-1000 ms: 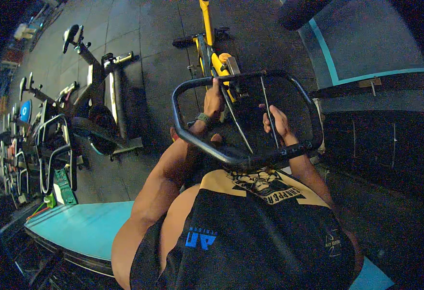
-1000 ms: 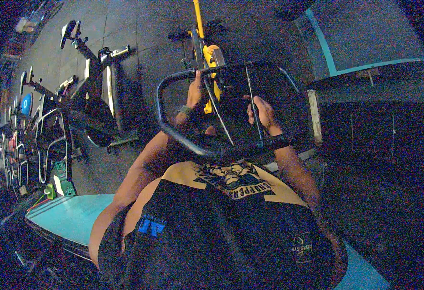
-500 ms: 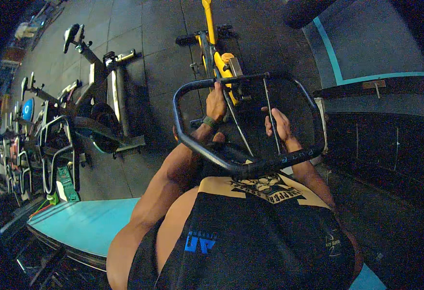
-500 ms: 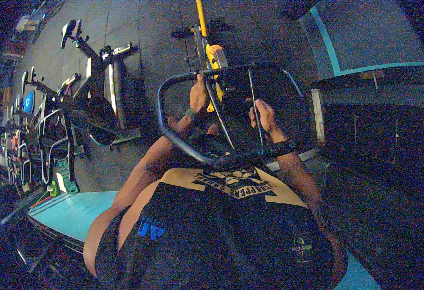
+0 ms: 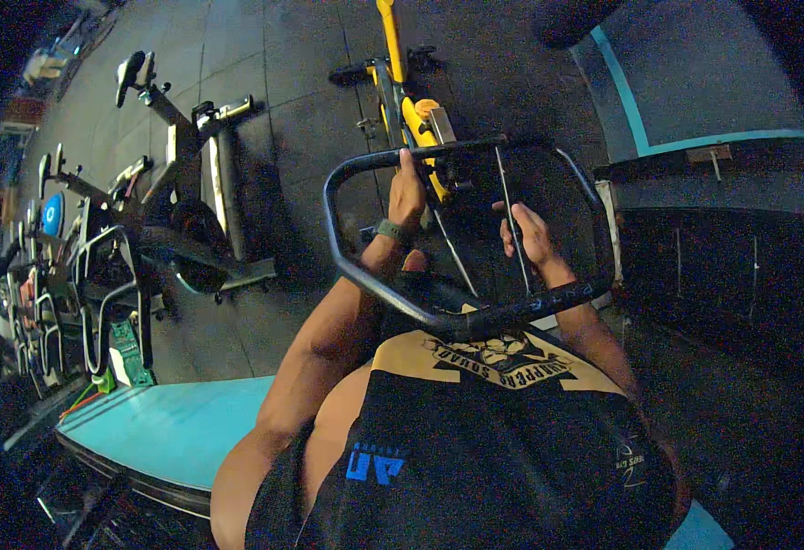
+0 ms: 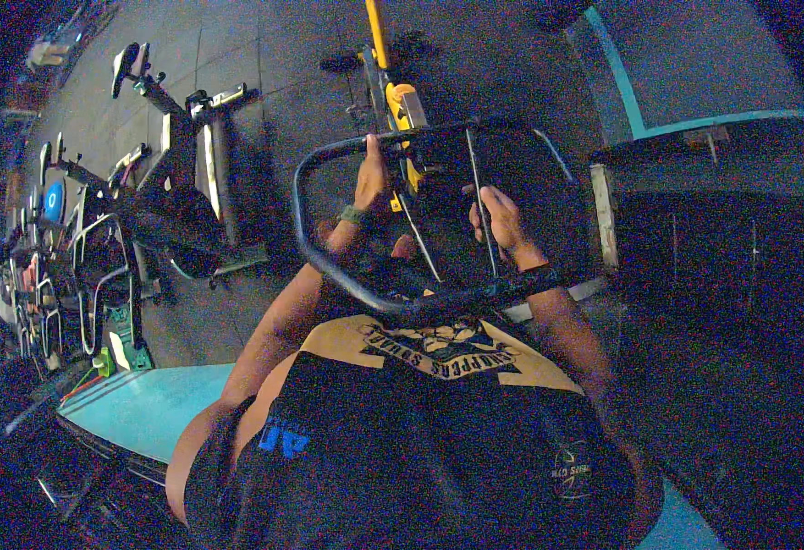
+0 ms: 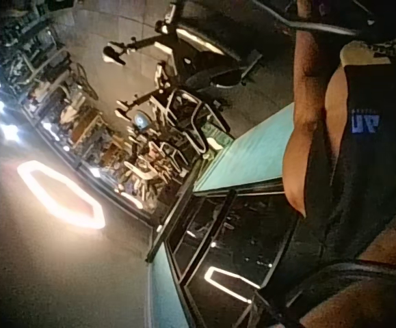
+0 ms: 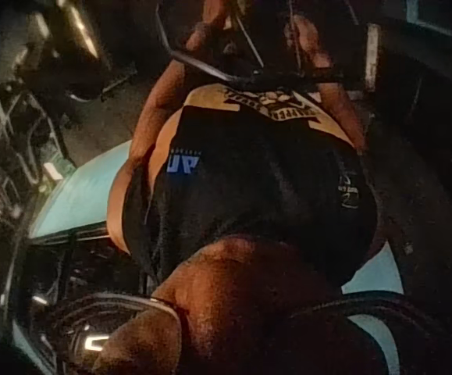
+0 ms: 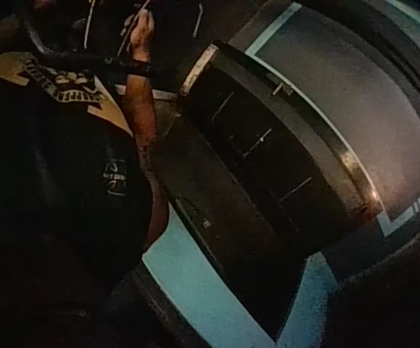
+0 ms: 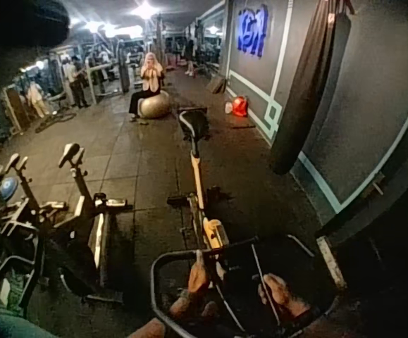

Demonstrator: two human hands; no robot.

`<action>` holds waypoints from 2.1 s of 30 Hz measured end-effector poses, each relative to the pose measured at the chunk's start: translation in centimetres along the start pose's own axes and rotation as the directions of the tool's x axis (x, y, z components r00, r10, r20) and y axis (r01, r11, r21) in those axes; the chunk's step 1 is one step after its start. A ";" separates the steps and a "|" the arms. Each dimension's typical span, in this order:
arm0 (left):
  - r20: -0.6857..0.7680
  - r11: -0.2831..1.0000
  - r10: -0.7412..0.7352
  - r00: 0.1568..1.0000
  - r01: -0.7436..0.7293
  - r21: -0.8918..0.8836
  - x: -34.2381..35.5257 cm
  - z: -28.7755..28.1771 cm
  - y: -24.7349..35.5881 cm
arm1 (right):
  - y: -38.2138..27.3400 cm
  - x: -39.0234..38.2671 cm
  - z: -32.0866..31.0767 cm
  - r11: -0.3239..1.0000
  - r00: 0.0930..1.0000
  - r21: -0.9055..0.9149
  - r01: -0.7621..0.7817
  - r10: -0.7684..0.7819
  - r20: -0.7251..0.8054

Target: Replacing or repairing the handlebar assembly on a stationary exercise bike.

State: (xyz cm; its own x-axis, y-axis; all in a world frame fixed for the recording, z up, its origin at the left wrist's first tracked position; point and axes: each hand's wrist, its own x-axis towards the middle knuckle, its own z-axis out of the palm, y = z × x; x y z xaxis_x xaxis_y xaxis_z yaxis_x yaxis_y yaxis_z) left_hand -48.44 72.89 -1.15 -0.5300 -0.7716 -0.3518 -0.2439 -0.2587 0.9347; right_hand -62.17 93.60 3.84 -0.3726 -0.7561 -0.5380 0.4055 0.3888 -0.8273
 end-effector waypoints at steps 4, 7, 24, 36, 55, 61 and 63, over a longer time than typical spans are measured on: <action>-0.050 0.985 0.035 0.998 -0.026 0.171 0.5 -0.1 -1.4 | -0.7 -0.3 0.4 0.998 1.000 -0.064 0.002 -0.002 -0.003; -0.061 0.963 0.032 0.998 -0.015 0.268 0.2 -0.1 -1.2 | -0.6 -0.3 0.4 0.999 1.000 -0.037 -0.001 0.001 -0.006; 0.065 0.948 0.111 0.992 -0.085 -0.308 1.3 -1.5 -7.2 | -0.8 -0.1 0.6 1.000 1.000 -0.009 -0.014 0.014 -0.003; 0.055 0.735 0.610 0.791 -0.590 0.334 0.2 -2.3 -6.9 | -0.8 -0.2 0.6 0.998 1.000 -0.060 -0.017 0.015 -0.024; 0.250 0.891 0.354 0.901 -0.406 0.203 4.9 -5.7 -14.3 | -0.7 0.3 0.7 0.999 0.999 -0.042 -0.034 0.035 0.022; 0.318 0.449 0.651 0.690 -0.687 0.572 2.7 -4.8 -9.6 | -0.6 -0.5 0.2 0.996 0.999 -0.084 -0.027 0.025 -0.029; 0.247 0.774 0.476 0.844 -0.536 0.337 1.6 -4.2 -7.9 | -1.0 -0.5 0.3 0.997 0.998 -0.065 -0.043 0.041 -0.042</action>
State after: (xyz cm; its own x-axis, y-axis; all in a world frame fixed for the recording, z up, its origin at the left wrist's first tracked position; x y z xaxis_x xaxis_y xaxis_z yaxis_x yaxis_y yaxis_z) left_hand -43.99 71.25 -8.91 -0.7640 -0.6308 0.1357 -0.1784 0.4085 0.8951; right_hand -62.10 93.45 4.96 -0.3903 -0.7170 -0.5776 0.3661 0.4547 -0.8119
